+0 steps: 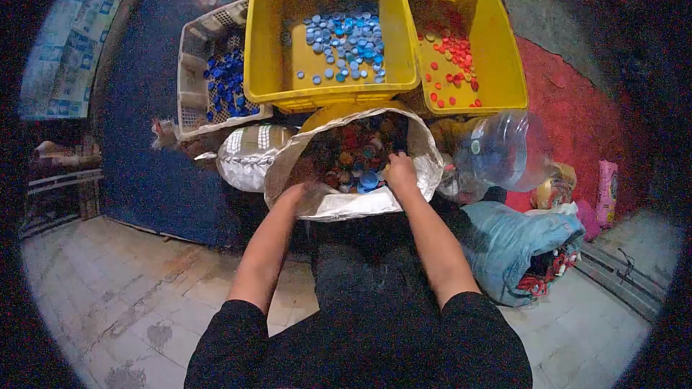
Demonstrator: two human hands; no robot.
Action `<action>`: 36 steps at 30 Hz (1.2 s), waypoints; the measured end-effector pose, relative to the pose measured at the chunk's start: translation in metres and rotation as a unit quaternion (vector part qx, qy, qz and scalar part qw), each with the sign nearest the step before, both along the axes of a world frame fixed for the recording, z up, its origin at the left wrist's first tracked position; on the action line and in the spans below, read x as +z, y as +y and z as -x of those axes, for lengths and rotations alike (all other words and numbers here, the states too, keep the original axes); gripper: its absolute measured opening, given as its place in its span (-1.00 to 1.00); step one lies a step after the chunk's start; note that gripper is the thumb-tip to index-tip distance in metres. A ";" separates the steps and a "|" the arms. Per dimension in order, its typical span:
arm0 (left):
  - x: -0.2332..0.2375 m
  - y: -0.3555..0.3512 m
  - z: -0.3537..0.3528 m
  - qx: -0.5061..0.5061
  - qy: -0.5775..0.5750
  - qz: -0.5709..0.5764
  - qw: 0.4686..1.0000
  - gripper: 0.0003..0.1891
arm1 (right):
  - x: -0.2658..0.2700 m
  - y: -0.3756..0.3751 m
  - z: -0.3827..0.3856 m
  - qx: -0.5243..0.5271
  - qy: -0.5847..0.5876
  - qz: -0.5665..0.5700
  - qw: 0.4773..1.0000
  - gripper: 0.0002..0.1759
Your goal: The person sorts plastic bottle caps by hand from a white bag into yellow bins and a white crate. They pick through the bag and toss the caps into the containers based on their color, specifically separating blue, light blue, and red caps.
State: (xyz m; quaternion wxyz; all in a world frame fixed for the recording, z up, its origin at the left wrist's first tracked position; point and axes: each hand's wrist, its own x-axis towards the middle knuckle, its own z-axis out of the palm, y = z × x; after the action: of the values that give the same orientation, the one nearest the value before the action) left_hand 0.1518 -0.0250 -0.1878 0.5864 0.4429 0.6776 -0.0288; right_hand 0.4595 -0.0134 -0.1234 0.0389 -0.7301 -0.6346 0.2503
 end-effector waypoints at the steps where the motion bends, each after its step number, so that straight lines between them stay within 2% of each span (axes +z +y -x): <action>1: 0.007 0.005 -0.007 0.011 -0.003 -0.008 1.000 -0.61 | 0.004 0.000 0.001 0.003 -0.007 0.021 1.000 -0.66; 3: 0.022 0.009 -0.021 0.035 -0.009 -0.025 0.999 -0.61 | 0.006 0.002 0.003 0.007 -0.015 0.041 0.999 -0.66; 5: 0.039 0.004 -0.024 0.060 -0.016 -0.042 0.997 -0.61 | 0.001 0.003 0.009 0.089 -0.034 0.126 0.987 -0.71; 6: 0.023 0.005 -0.028 0.063 -0.015 -0.040 0.997 -0.61 | 0.016 0.005 0.020 0.114 -0.083 0.130 0.981 -0.72; 7: -0.007 0.006 -0.035 -0.050 0.002 -0.093 0.994 -0.65 | 0.014 0.010 0.028 0.116 -0.083 0.131 0.981 -0.72; 8: -0.024 0.005 -0.041 -0.163 0.019 -0.144 0.976 -0.68 | 0.012 0.017 0.036 0.127 -0.104 0.074 0.984 -0.73; 9: -0.006 0.003 -0.046 -0.163 0.020 -0.143 0.976 -0.68 | 0.009 0.027 0.044 0.135 -0.124 0.018 0.983 -0.73; 10: 0.032 0.000 -0.051 -0.166 0.036 -0.153 0.974 -0.69 | 0.006 0.046 0.053 0.146 -0.120 0.109 0.976 -0.65; 11: 0.061 -0.001 -0.056 -0.168 0.052 -0.162 0.971 -0.71 | -0.010 0.061 0.061 0.148 -0.118 0.110 0.976 -0.65; 12: 0.067 0.004 -0.060 -0.186 0.074 -0.085 0.976 -0.71 | -0.039 0.074 0.068 0.089 -0.066 0.121 0.986 -0.60; 13: 0.075 0.005 -0.063 -0.185 0.076 -0.083 0.976 -0.71 | -0.060 0.081 0.074 0.029 -0.013 0.133 0.991 -0.55; 14: 0.083 0.004 -0.065 -0.249 0.079 -0.102 0.960 -0.71 | -0.070 0.084 0.076 0.029 -0.010 0.135 0.990 -0.55; 15: 0.086 0.002 -0.066 -0.312 0.081 -0.121 0.939 -0.70 | -0.077 0.086 0.078 0.076 -0.015 0.066 0.995 -0.52; 16: 0.084 -0.005 -0.066 -0.313 0.081 -0.192 0.927 -0.70 | -0.087 0.086 0.079 0.121 -0.020 -0.004 0.992 -0.48; 18: 0.091 -0.005 -0.070 -0.292 0.086 -0.191 0.933 -0.68 | -0.112 0.083 0.079 0.104 -0.008 -0.027 0.994 -0.45; 20: 0.103 0.005 -0.074 -0.268 0.090 -0.195 0.939 -0.65 | -0.110 0.082 0.076 0.090 0.000 -0.053 0.994 -0.42; 22: 0.105 0.023 -0.079 -0.147 0.075 -0.210 0.964 -0.58 | -0.091 0.071 0.069 0.096 -0.021 -0.070 0.993 -0.44; 23: 0.098 0.031 -0.080 -0.147 0.073 -0.212 0.963 -0.58 | -0.087 0.064 0.064 0.095 -0.024 -0.072 0.993 -0.44; 25: 0.083 0.050 -0.082 -0.121 0.087 -0.168 0.974 -0.55 | -0.087 0.052 0.052 0.100 -0.042 -0.145 0.983 -0.48; 26: 0.079 0.062 -0.086 -0.139 0.122 -0.097 0.978 -0.59 | -0.079 0.050 0.047 0.099 -0.043 -0.145 0.983 -0.48; 27: 0.070 0.070 -0.084 -0.140 0.121 -0.096 0.978 -0.59 | -0.039 0.054 0.042 0.034 -0.031 0.044 0.998 -0.57; 28: 0.056 0.077 -0.082 -0.143 0.071 -0.139 0.977 -0.57 | -0.014 0.056 0.039 -0.032 -0.019 0.231 0.972 -0.65; 29: 0.047 0.082 -0.082 -0.143 0.020 -0.180 0.973 -0.53 | -0.011 0.048 0.036 -0.031 -0.021 0.233 0.972 -0.65; 30: 0.045 0.088 -0.089 -0.141 0.017 -0.177 0.974 -0.53 | -0.009 0.031 0.031 -0.161 0.190 0.110 0.962 -0.73; 31: 0.045 0.094 -0.100 -0.159 0.071 -0.293 0.940 -0.48 | -0.003 0.018 0.027 -0.280 0.386 -0.022 0.879 -0.81; 32: 0.046 0.100 -0.108 -0.173 0.123 -0.403 0.890 -0.42 | 0.004 0.008 0.022 -0.280 0.383 -0.021 0.880 -0.81; 33: 0.039 0.106 -0.112 -0.172 0.120 -0.403 0.891 -0.42 | 0.022 0.003 0.017 -0.390 0.537 0.029 0.747 -0.82; 34: 0.027 0.111 -0.114 -0.191 0.131 -0.418 0.878 -0.41 | 0.032 -0.004 0.013 -0.477 0.662 0.077 0.573 -0.83; 35: 0.016 0.114 -0.116 -0.210 0.143 -0.433 0.865 -0.39 | 0.031 -0.013 0.009 -0.477 0.659 0.076 0.576 -0.83; 36: 0.007 0.114 -0.118 -0.121 0.119 -0.465 0.869 -0.45 | 0.027 -0.022 0.005 -0.497 0.726 0.106 0.463 -0.83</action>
State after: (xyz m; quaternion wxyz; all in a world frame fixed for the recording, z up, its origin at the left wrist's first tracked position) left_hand 0.2698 0.0894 -0.1808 0.2191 0.7362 0.6183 0.1661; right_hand 0.4547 -0.0355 -0.0961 0.5260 -0.4755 0.1239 0.6942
